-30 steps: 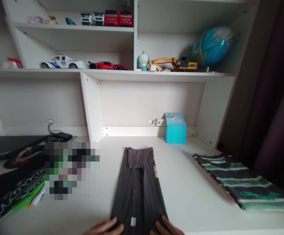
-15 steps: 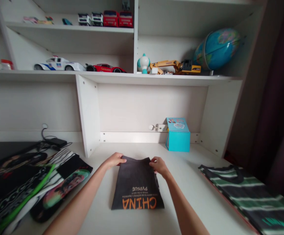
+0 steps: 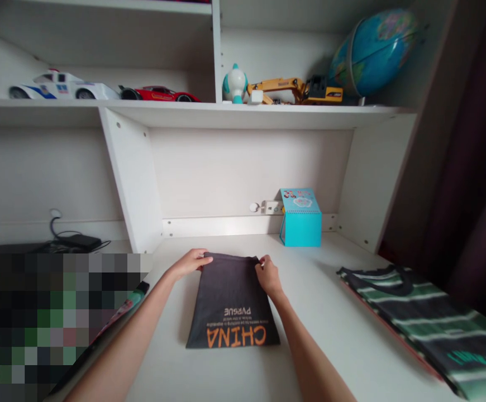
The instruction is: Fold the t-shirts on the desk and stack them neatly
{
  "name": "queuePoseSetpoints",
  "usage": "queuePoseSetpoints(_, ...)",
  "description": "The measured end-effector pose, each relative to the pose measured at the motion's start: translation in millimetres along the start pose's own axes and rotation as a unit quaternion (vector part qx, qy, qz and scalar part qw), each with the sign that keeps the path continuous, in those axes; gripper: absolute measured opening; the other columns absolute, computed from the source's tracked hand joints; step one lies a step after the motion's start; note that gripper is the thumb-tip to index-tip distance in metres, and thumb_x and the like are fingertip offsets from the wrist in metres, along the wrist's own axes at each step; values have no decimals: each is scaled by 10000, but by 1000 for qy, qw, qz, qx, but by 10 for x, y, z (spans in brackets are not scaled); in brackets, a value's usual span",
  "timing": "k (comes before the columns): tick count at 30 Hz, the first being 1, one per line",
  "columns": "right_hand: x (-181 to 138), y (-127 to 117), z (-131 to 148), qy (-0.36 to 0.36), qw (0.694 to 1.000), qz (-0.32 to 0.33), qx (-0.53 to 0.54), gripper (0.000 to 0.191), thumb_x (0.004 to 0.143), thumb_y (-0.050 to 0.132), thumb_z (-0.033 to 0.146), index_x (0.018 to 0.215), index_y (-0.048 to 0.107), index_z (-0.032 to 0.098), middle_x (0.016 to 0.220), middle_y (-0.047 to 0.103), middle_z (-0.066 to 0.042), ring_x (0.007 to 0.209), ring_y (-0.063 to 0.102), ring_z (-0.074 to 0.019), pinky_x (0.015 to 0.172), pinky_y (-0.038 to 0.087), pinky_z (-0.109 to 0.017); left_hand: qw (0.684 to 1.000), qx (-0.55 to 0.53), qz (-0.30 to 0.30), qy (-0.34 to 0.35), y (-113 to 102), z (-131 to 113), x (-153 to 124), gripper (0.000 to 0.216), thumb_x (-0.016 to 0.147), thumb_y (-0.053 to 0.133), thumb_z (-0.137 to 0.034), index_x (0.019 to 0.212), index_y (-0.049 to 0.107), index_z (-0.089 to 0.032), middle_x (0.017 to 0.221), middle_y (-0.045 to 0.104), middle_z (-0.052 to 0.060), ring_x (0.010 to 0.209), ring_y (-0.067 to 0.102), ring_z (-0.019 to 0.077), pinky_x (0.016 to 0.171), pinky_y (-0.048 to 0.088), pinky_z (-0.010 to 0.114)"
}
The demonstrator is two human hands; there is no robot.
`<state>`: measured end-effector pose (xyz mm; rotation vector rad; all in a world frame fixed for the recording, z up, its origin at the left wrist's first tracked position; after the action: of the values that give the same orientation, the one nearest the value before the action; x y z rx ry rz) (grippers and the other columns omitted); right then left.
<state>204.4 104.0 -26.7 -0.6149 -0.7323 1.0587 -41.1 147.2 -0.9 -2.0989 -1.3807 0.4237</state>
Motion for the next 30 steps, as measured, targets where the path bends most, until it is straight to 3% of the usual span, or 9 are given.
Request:
queuePoseSetpoints(3, -47, 8, 34, -10, 1000, 5, -27, 200, 833, 502, 260, 984, 539, 135, 786, 593, -18, 703, 558, -120, 689, 424, -272, 992, 105, -44, -49, -22, 170, 15, 258, 676, 602, -408, 695, 584, -152, 617, 598, -4, 646, 580, 166, 591, 398, 244)
queuePoseSetpoints(7, -102, 12, 56, -26, 998, -8, -59, 211, 753, 583, 267, 898, 572, 115, 942, 582, -117, 851, 556, -183, 738, 397, -289, 979, 165, -104, -57, -57, 262, -7, 203, 639, 641, -329, 744, 606, -159, 768, 631, 38, 824, 580, 214, 690, 388, 268)
queuePoseSetpoints(12, -124, -44, 168, -63, 997, -24, -40, 68, 719, 600, 200, 736, 563, 146, 740, 596, -13, 702, 559, -137, 664, 416, -268, 981, 172, -86, -6, -6, 151, 12, 93, 645, 641, -253, 674, 618, -168, 727, 650, 21, 773, 597, 182, 692, 399, 244)
queuePoseSetpoints(17, -214, -751, 508, -121, 983, -139, 30, 145, 813, 419, 196, 910, 525, 171, 811, 613, -35, 723, 565, -142, 639, 411, -233, 973, 87, -184, 106, -344, -506, -114, 176, 737, 572, -288, 880, 595, -189, 837, 658, 2, 787, 602, 138, 712, 434, 224)
queuePoseSetpoints(20, -525, -1310, 798, -177, 956, -227, 51, 207, 822, 372, 200, 992, 487, 177, 953, 576, -66, 890, 526, -166, 770, 401, -270, 932, -20, -275, 233, -664, -972, -329, 284, 758, 562, -329, 1004, 582, -190, 980, 650, 35, 899, 598, 148, 797, 440, 234)
queuePoseSetpoints(22, -847, -1515, 1068, -258, 934, -244, 52, 189, 799, 404, 187, 955, 510, 187, 912, 568, -62, 887, 517, -176, 776, 399, -283, 926, -26, -280, 251, -742, -1027, -375, 309, 761, 559, -331, 1032, 592, -187, 1012, 653, 47, 930, 598, 161, 835, 438, 250)
queuePoseSetpoints(24, -1129, -1430, 1344, -354, 922, -150, 50, 190, 786, 451, 183, 956, 533, 202, 866, 577, -42, 811, 540, -162, 717, 417, -265, 948, 28, -231, 217, -681, -886, -313, 256, 762, 544, -286, 981, 626, -180, 996, 668, 49, 932, 605, 171, 858, 434, 263)
queuePoseSetpoints(27, -1337, -941, 1456, -408, 905, 104, 56, 210, 812, 496, 252, 1013, 556, 233, 912, 618, -14, 789, 579, -134, 689, 444, -231, 976, 157, -116, 95, -480, -458, -185, 222, 719, 539, -164, 904, 662, -173, 1005, 676, 65, 988, 591, 198, 906, 405, 288)
queuePoseSetpoints(30, -1122, -632, 1128, -341, 927, 154, 11, 275, 843, 429, 223, 1078, 572, 212, 1114, 598, -44, 1023, 539, -155, 871, 414, -263, 978, 198, -45, 37, -320, -310, -178, 262, 662, 574, -126, 898, 677, -174, 998, 682, 76, 967, 607, 209, 875, 423, 277)
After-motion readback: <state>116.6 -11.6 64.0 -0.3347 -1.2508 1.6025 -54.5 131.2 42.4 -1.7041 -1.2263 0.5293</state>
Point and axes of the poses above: each hand's wrist, its own x-axis towards the middle knuckle, its own y-axis out of the palm, z = x × y, the point moved 9 cm from there along x, towards the middle knuckle
